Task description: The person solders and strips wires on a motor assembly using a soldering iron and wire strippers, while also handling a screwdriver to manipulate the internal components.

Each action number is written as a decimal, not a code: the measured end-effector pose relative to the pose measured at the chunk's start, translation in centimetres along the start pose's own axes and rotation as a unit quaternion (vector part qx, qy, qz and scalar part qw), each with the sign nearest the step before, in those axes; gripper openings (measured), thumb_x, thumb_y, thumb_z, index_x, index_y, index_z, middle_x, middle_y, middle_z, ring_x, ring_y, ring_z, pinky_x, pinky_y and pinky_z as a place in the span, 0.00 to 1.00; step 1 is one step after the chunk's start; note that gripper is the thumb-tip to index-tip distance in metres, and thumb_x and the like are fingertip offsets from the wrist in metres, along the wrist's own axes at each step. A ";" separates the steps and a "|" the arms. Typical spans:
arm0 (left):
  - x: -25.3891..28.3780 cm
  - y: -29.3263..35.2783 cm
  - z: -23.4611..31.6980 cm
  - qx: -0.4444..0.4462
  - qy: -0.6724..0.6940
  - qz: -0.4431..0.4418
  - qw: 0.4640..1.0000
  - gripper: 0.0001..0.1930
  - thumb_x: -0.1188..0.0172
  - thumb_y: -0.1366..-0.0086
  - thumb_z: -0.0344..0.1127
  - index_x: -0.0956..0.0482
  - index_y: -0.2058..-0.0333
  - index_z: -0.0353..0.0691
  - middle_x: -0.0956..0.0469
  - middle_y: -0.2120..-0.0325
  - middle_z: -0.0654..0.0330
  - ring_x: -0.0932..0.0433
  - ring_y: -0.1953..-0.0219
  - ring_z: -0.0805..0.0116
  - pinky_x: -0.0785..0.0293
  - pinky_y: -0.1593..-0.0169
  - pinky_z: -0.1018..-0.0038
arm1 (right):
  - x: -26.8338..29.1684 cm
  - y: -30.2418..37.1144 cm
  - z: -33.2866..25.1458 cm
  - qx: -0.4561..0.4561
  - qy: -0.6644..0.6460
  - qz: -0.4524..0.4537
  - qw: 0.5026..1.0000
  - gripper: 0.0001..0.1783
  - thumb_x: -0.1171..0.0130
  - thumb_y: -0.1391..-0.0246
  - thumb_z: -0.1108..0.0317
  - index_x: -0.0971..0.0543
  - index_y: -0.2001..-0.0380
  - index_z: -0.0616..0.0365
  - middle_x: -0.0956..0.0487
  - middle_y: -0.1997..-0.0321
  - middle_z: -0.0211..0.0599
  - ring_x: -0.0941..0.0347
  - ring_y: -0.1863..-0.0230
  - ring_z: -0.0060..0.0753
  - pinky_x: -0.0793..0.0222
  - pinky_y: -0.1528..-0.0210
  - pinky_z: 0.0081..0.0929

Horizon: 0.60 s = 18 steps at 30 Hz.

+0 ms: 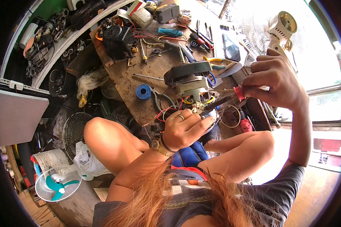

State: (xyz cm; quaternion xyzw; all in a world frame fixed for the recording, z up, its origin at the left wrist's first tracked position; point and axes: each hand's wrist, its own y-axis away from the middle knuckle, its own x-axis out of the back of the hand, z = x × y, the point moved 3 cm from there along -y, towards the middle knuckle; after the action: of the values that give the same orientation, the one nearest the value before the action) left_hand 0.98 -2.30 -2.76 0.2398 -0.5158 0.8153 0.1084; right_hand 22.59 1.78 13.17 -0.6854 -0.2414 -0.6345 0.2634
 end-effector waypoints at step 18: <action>-0.1 0.2 -0.1 -0.008 -0.010 0.004 1.000 0.18 0.30 0.47 0.34 0.16 0.56 0.46 0.31 0.80 0.71 0.30 0.76 0.71 0.30 0.74 0.75 | -0.4 0.6 0.2 -0.022 -0.007 -0.001 1.000 0.08 0.29 0.58 0.66 0.13 0.70 0.49 0.14 0.65 0.25 0.19 0.63 0.34 0.31 0.57 0.36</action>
State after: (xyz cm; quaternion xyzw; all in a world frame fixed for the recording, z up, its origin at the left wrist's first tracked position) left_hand 0.98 -2.33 -3.04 0.2453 -0.5244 0.8090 0.1019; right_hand 23.13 1.43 12.68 -0.6948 -0.2300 -0.6354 0.2462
